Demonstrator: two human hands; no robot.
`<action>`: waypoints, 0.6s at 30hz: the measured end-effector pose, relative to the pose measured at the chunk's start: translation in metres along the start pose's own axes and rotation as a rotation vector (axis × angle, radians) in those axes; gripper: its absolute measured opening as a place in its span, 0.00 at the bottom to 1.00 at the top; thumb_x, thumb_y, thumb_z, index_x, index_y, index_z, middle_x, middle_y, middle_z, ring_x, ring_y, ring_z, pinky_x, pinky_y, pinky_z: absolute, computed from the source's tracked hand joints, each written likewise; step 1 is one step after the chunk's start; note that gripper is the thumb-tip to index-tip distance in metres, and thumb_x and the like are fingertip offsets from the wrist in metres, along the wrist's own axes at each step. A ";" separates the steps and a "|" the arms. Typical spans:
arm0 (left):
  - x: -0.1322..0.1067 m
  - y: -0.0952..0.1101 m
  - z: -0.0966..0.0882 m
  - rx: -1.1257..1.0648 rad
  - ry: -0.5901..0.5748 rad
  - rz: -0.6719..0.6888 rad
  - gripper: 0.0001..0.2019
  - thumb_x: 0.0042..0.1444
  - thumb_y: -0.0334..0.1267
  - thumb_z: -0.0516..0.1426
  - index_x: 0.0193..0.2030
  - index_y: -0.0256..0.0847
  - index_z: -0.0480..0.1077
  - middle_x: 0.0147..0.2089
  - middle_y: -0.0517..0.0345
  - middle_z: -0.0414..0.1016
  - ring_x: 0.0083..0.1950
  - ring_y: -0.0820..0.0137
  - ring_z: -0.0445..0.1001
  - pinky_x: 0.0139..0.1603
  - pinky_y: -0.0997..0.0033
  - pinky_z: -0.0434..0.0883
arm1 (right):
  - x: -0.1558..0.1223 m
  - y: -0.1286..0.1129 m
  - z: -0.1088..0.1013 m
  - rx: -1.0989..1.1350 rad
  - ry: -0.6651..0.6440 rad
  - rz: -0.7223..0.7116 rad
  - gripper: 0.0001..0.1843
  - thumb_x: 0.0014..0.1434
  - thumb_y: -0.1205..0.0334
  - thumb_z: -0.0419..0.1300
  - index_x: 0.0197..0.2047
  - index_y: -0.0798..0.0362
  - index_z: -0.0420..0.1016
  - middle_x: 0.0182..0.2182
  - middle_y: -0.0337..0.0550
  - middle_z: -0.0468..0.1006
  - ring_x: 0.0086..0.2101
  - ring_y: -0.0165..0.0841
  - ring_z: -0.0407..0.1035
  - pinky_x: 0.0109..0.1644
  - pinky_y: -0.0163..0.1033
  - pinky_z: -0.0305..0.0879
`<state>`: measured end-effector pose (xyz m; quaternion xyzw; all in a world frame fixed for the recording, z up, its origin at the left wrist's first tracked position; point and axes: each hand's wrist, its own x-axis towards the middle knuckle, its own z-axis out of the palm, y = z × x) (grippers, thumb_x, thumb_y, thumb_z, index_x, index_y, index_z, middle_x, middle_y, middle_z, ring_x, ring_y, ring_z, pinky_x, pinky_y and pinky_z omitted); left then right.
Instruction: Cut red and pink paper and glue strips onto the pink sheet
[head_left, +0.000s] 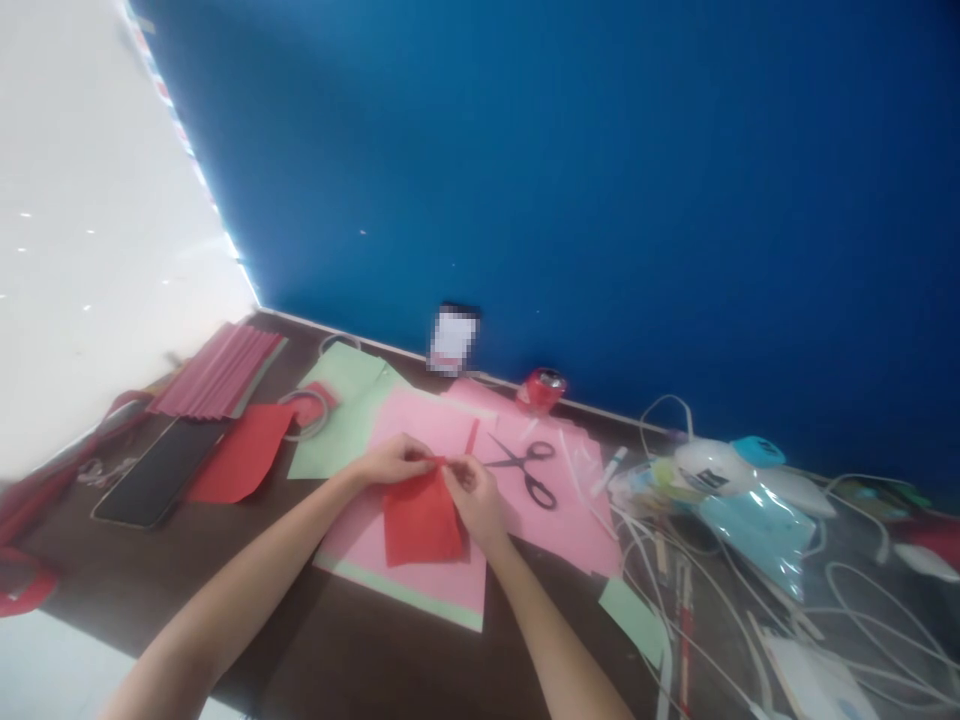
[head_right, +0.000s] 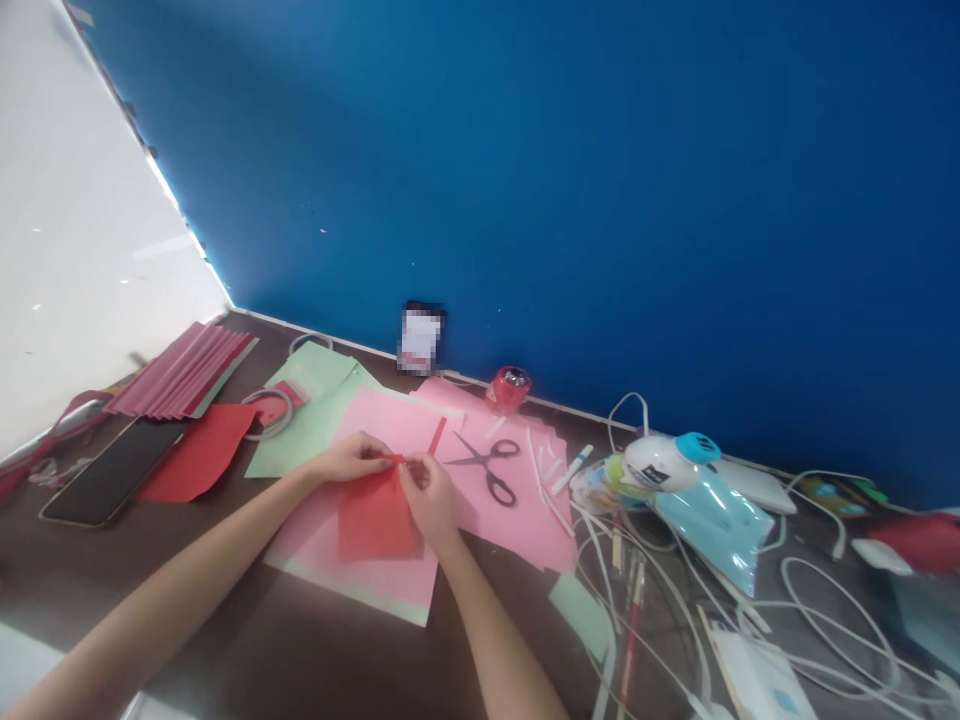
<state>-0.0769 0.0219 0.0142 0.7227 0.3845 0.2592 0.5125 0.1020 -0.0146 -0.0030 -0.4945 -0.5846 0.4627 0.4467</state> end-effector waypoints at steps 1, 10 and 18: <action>0.000 0.001 0.000 0.006 -0.008 -0.004 0.13 0.55 0.39 0.52 0.30 0.32 0.73 0.26 0.58 0.72 0.26 0.75 0.65 0.28 0.77 0.63 | 0.001 0.000 -0.001 -0.004 0.000 -0.001 0.10 0.52 0.57 0.57 0.35 0.54 0.69 0.30 0.43 0.75 0.32 0.33 0.70 0.38 0.38 0.67; -0.001 0.004 0.001 0.021 -0.061 0.014 0.12 0.54 0.32 0.50 0.30 0.32 0.74 0.28 0.57 0.74 0.28 0.75 0.66 0.31 0.78 0.63 | 0.004 -0.004 -0.004 -0.016 -0.036 -0.023 0.10 0.52 0.55 0.58 0.31 0.53 0.70 0.27 0.41 0.74 0.29 0.33 0.68 0.35 0.38 0.65; -0.001 0.000 0.002 0.027 -0.059 0.005 0.14 0.55 0.35 0.49 0.26 0.32 0.72 0.22 0.61 0.68 0.24 0.77 0.61 0.27 0.78 0.60 | 0.006 -0.006 -0.005 -0.048 -0.088 -0.042 0.09 0.54 0.55 0.57 0.30 0.52 0.71 0.27 0.40 0.74 0.30 0.33 0.68 0.37 0.38 0.64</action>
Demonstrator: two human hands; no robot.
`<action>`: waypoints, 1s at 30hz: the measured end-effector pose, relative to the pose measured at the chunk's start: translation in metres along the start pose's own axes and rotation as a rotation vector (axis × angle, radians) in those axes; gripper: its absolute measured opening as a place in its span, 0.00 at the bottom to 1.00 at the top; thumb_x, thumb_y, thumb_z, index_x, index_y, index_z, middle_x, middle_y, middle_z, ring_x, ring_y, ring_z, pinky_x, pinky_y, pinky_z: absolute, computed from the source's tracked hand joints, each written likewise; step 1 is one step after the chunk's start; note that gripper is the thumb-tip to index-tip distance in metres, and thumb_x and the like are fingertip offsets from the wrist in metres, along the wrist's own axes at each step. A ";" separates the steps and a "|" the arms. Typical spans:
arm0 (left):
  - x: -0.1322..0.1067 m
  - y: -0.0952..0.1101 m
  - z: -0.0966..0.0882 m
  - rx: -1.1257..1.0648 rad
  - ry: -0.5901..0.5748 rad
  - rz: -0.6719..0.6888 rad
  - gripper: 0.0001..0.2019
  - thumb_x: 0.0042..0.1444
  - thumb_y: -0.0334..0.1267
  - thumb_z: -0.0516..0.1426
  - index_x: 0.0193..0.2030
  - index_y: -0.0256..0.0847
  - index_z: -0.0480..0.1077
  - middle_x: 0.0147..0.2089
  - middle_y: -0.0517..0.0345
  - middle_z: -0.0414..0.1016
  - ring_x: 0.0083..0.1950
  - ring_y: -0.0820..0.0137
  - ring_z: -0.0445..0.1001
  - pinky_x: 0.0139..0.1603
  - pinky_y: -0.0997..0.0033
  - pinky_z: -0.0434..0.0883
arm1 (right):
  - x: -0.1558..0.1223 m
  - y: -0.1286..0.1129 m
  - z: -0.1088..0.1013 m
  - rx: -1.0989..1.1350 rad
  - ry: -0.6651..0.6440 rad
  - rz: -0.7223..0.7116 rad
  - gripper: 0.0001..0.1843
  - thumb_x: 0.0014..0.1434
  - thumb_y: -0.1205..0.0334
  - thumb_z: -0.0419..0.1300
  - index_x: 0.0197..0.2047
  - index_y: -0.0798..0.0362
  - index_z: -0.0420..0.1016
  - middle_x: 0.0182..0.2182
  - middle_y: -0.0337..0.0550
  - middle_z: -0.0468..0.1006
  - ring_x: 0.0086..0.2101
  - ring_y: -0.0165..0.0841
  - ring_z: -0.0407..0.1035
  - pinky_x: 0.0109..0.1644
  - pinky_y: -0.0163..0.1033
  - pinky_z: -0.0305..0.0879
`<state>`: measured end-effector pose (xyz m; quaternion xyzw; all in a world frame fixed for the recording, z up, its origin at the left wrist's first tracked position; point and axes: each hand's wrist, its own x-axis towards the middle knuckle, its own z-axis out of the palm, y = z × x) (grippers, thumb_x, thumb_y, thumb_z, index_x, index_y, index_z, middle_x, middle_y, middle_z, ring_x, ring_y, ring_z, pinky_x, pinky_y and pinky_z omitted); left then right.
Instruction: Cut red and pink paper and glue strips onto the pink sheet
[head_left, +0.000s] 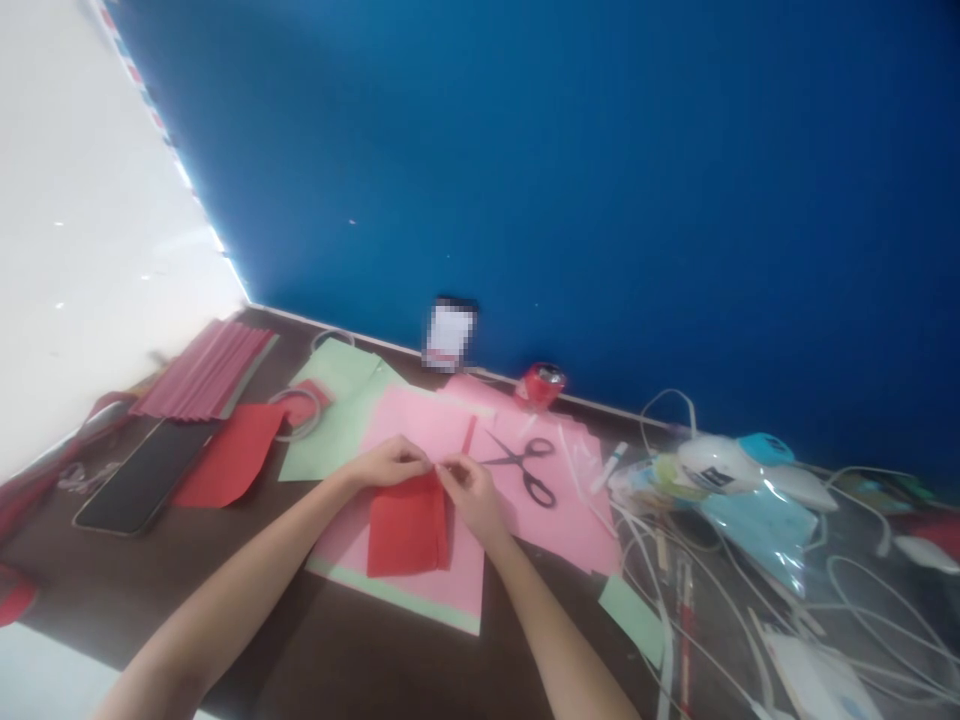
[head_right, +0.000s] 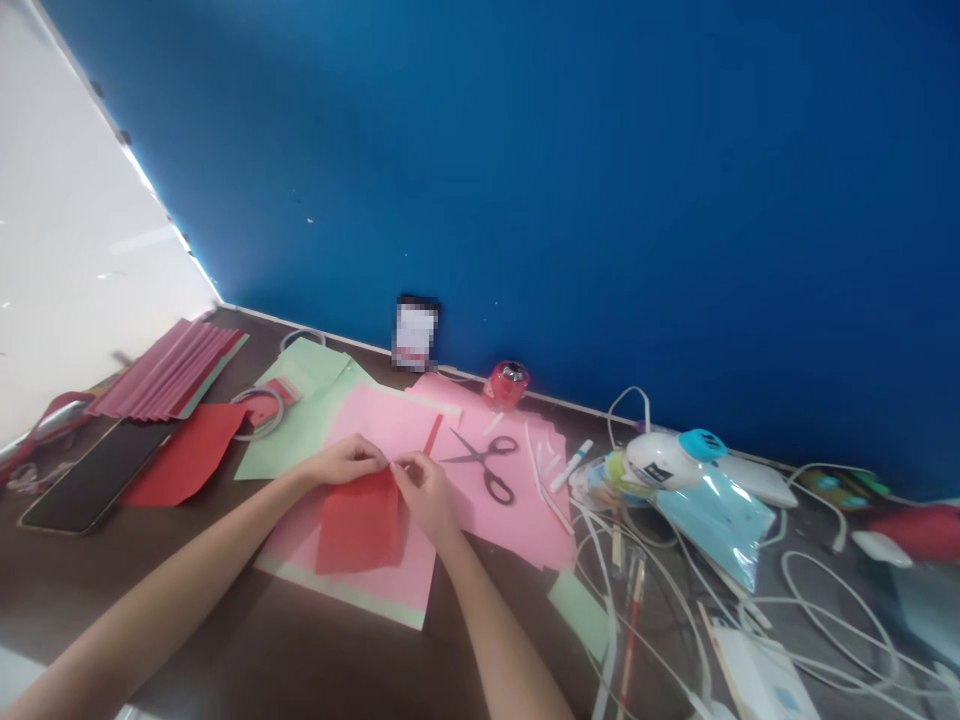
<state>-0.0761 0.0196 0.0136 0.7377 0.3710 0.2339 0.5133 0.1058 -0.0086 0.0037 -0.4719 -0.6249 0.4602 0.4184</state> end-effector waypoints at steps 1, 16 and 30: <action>0.000 0.000 0.000 0.000 0.000 -0.005 0.14 0.55 0.35 0.49 0.25 0.32 0.71 0.21 0.62 0.66 0.24 0.78 0.60 0.27 0.78 0.59 | 0.000 0.000 0.000 -0.002 0.002 0.001 0.09 0.54 0.55 0.57 0.30 0.53 0.71 0.28 0.41 0.74 0.30 0.33 0.68 0.37 0.38 0.64; 0.000 0.006 0.003 -0.016 0.037 -0.013 0.12 0.51 0.30 0.48 0.25 0.32 0.71 0.22 0.62 0.68 0.25 0.78 0.62 0.28 0.79 0.61 | -0.003 0.004 0.003 -0.071 0.038 -0.045 0.09 0.55 0.55 0.56 0.30 0.52 0.69 0.27 0.40 0.73 0.31 0.33 0.67 0.36 0.37 0.64; 0.000 0.002 0.001 -0.039 0.034 -0.035 0.11 0.52 0.34 0.50 0.28 0.32 0.72 0.24 0.61 0.69 0.25 0.77 0.62 0.28 0.78 0.61 | -0.003 0.008 0.002 0.012 0.018 0.014 0.09 0.56 0.55 0.55 0.32 0.52 0.68 0.29 0.40 0.72 0.33 0.33 0.67 0.39 0.37 0.64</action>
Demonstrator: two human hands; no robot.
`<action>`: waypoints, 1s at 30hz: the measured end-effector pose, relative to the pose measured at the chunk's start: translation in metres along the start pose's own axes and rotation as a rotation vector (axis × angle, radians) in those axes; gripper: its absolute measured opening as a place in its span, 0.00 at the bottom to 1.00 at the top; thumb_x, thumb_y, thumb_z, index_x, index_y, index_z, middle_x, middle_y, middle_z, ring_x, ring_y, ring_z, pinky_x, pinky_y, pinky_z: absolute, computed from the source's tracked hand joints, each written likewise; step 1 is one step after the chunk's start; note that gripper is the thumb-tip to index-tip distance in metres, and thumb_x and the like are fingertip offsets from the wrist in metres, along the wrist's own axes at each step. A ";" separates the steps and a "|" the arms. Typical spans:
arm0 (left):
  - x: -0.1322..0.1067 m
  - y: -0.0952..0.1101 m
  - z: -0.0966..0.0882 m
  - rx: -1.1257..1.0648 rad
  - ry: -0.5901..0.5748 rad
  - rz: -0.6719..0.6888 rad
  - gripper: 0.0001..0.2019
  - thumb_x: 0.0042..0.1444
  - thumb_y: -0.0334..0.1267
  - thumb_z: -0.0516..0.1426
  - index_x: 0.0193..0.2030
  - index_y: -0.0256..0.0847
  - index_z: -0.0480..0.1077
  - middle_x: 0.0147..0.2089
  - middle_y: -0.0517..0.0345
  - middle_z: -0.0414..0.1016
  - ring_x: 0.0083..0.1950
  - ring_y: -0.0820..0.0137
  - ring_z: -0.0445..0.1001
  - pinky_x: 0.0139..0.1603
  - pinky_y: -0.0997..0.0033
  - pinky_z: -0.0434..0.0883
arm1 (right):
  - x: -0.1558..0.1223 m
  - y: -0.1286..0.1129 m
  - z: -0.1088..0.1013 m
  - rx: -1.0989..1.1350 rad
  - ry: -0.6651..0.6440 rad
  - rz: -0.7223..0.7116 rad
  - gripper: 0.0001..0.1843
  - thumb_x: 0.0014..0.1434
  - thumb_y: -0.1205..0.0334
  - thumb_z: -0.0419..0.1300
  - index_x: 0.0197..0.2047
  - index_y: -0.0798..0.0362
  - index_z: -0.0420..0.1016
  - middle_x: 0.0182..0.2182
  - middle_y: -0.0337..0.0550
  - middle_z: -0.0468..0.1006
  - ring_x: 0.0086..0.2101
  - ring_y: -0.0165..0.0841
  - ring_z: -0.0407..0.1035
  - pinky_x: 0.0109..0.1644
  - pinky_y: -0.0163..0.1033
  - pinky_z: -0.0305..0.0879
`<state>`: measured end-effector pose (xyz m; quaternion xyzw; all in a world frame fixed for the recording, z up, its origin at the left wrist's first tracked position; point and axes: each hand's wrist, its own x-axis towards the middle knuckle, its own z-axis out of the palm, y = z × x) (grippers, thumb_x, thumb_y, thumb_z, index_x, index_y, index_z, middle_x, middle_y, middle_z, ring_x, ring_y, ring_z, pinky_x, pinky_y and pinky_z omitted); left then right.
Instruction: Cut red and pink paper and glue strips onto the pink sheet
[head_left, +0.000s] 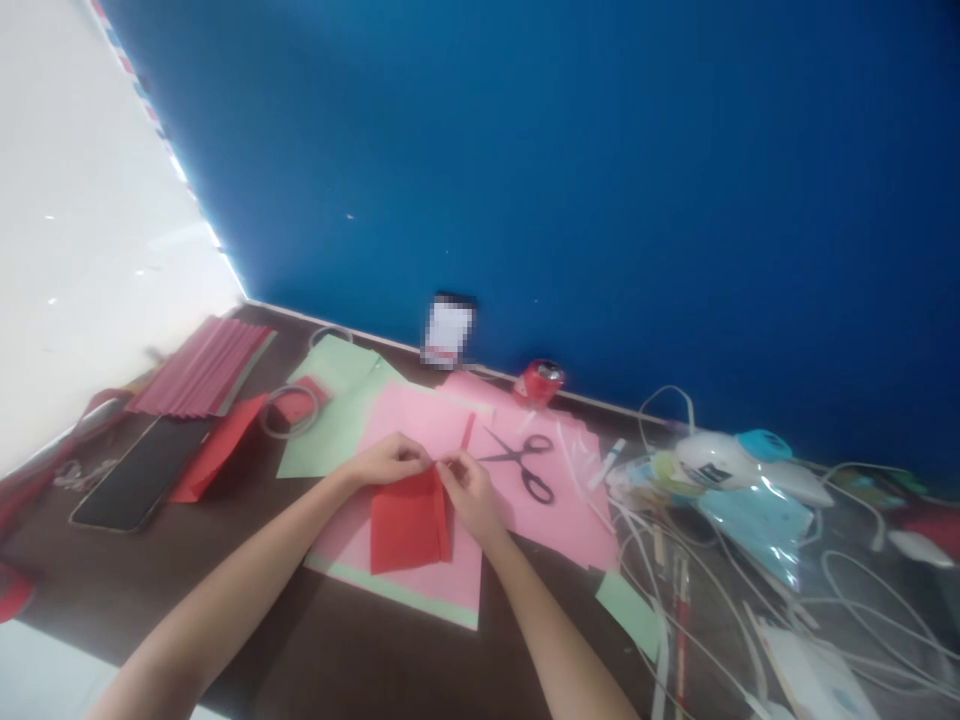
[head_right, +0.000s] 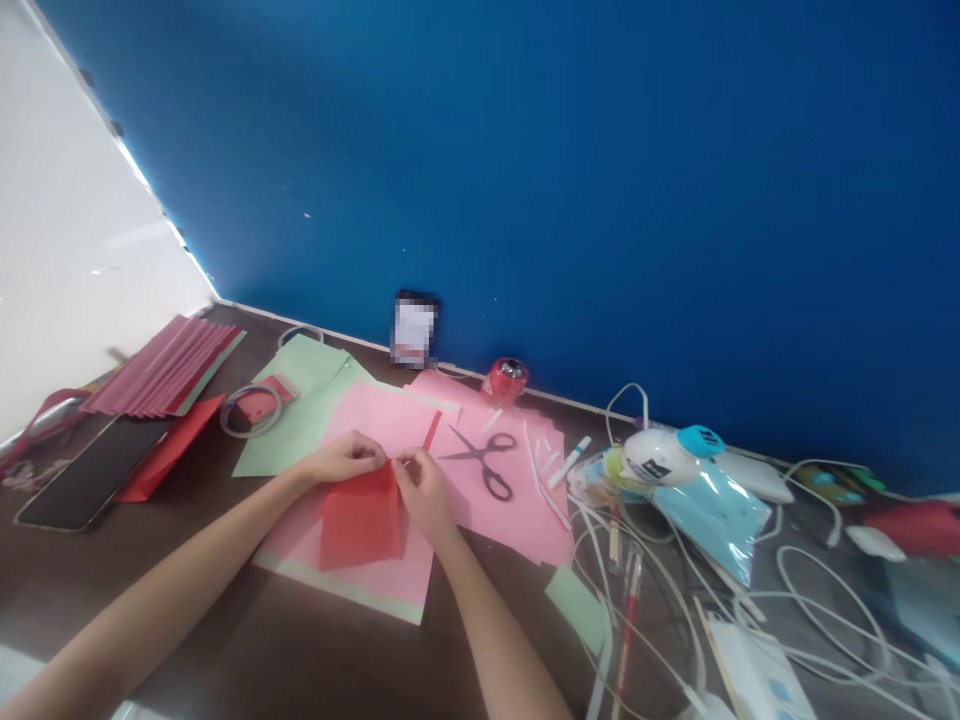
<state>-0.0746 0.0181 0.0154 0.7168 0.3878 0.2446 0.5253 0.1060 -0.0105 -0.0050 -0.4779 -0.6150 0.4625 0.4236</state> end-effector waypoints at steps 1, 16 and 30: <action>0.000 0.000 0.000 -0.002 -0.002 -0.003 0.10 0.52 0.34 0.51 0.27 0.32 0.71 0.23 0.61 0.68 0.25 0.77 0.61 0.27 0.78 0.60 | 0.000 0.001 0.000 -0.002 -0.001 -0.002 0.09 0.56 0.55 0.55 0.32 0.52 0.68 0.29 0.40 0.72 0.33 0.33 0.67 0.40 0.38 0.64; 0.000 -0.001 0.000 -0.004 0.026 -0.019 0.13 0.54 0.36 0.50 0.25 0.32 0.69 0.22 0.63 0.63 0.25 0.77 0.58 0.27 0.77 0.59 | -0.001 -0.003 -0.001 0.056 -0.019 0.046 0.09 0.54 0.55 0.58 0.34 0.52 0.69 0.29 0.39 0.73 0.32 0.33 0.67 0.39 0.38 0.64; 0.001 -0.003 -0.001 0.008 0.064 -0.025 0.13 0.55 0.37 0.49 0.24 0.33 0.68 0.23 0.62 0.65 0.25 0.77 0.60 0.28 0.77 0.60 | -0.001 -0.005 -0.003 0.094 -0.001 0.056 0.10 0.53 0.54 0.58 0.35 0.51 0.70 0.31 0.41 0.74 0.34 0.34 0.68 0.41 0.39 0.65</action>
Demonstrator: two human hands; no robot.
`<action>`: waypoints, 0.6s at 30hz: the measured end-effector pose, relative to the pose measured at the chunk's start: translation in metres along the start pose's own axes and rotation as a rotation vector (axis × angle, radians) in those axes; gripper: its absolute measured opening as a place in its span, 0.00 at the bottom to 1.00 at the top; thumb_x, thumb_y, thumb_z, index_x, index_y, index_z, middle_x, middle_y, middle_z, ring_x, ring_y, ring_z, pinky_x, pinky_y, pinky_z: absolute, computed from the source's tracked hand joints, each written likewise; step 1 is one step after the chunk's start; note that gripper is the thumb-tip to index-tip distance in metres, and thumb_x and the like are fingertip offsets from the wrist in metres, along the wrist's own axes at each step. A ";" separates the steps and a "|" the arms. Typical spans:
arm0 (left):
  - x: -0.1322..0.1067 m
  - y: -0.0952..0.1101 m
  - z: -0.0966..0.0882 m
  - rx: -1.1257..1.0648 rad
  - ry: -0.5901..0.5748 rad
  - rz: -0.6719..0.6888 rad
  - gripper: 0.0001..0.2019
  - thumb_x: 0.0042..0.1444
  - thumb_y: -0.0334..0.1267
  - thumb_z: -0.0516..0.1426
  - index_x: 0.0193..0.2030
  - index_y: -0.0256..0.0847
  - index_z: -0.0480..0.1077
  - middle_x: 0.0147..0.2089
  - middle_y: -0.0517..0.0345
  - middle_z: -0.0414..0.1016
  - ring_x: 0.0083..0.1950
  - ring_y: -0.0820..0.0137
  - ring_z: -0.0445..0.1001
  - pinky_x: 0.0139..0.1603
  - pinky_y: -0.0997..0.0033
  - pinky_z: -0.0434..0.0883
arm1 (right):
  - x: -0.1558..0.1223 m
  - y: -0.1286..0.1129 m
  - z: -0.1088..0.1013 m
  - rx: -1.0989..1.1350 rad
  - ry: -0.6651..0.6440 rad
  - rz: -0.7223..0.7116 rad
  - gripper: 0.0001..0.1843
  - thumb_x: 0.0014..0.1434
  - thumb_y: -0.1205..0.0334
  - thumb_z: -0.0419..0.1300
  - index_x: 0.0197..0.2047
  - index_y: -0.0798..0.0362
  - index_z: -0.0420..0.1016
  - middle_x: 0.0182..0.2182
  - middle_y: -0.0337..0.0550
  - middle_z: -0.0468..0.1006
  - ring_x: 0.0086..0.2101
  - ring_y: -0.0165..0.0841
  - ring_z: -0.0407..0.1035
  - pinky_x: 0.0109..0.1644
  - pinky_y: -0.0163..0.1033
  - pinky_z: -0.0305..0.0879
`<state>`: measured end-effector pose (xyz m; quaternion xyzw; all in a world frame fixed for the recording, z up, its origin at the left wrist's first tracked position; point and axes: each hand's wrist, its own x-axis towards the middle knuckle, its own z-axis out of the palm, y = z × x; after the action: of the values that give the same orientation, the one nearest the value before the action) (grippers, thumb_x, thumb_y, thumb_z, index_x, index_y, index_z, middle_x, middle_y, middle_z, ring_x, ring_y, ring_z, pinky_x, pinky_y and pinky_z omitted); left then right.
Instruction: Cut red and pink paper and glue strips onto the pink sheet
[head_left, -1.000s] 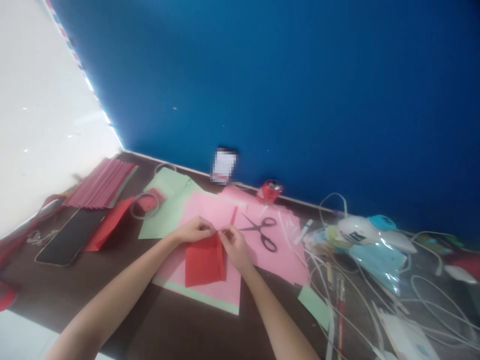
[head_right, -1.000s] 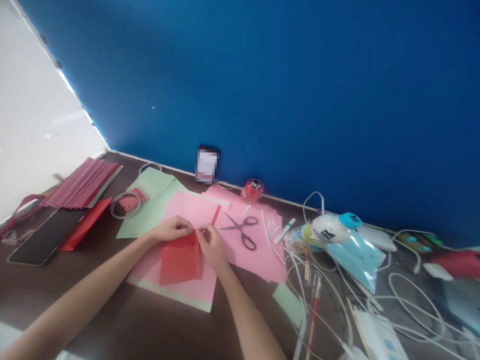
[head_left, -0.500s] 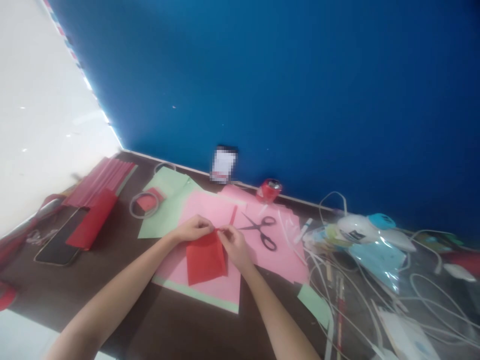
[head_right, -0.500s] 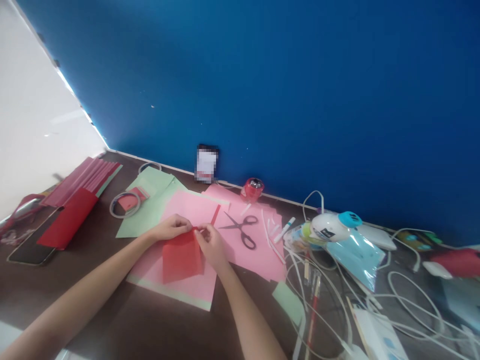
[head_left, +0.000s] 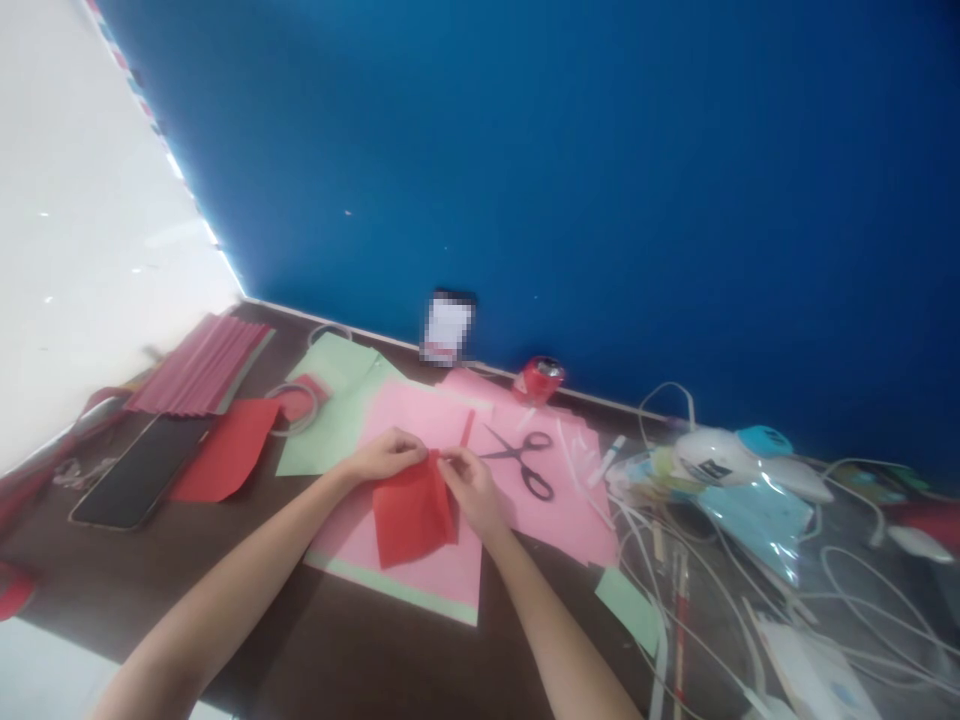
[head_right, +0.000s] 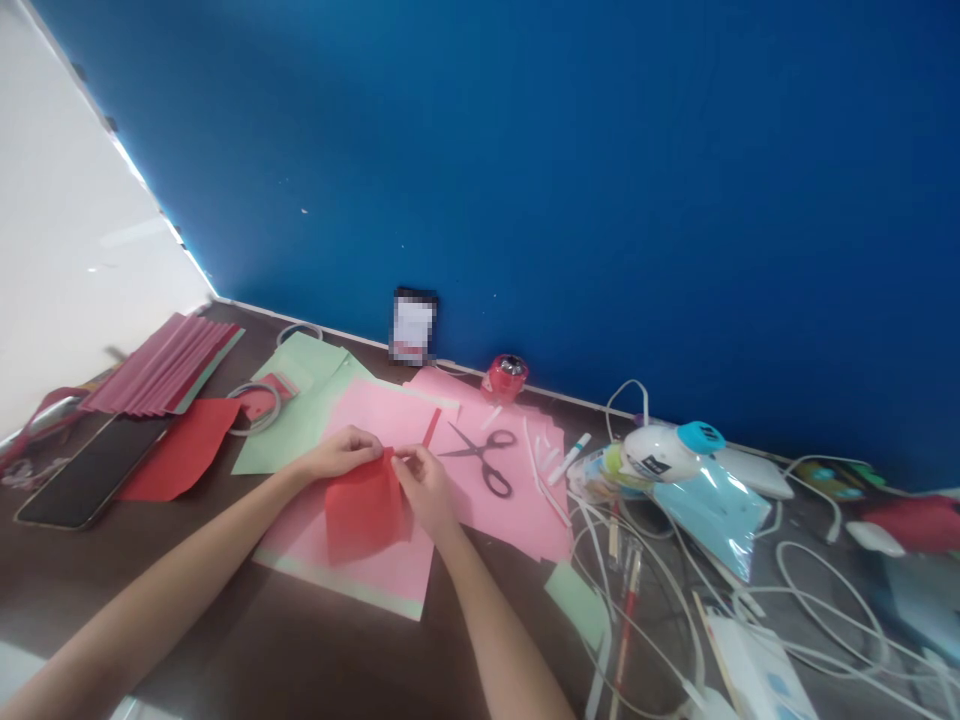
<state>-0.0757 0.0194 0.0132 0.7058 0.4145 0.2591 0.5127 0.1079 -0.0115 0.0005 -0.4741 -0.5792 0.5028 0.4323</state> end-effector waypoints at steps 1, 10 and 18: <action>0.000 0.000 0.000 0.001 0.003 0.004 0.14 0.55 0.37 0.49 0.24 0.33 0.68 0.22 0.62 0.64 0.25 0.77 0.60 0.28 0.77 0.60 | 0.000 0.000 0.000 -0.003 -0.006 0.000 0.10 0.53 0.54 0.58 0.34 0.51 0.70 0.31 0.41 0.74 0.34 0.34 0.68 0.41 0.39 0.66; -0.005 0.005 -0.002 -0.026 -0.075 -0.014 0.15 0.52 0.44 0.55 0.24 0.33 0.68 0.21 0.62 0.64 0.23 0.77 0.61 0.23 0.78 0.57 | 0.001 0.004 0.000 0.030 -0.030 0.018 0.10 0.53 0.53 0.59 0.32 0.52 0.70 0.30 0.40 0.74 0.34 0.34 0.68 0.41 0.39 0.65; -0.004 0.008 -0.004 -0.035 -0.058 -0.001 0.18 0.53 0.47 0.54 0.25 0.32 0.68 0.21 0.62 0.63 0.24 0.77 0.59 0.24 0.77 0.59 | 0.001 0.001 -0.003 0.060 -0.022 0.013 0.11 0.52 0.52 0.59 0.33 0.51 0.70 0.31 0.40 0.74 0.35 0.34 0.68 0.43 0.39 0.64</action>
<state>-0.0784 0.0167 0.0220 0.7036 0.3952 0.2456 0.5371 0.1104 -0.0098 -0.0006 -0.4590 -0.5656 0.5279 0.4367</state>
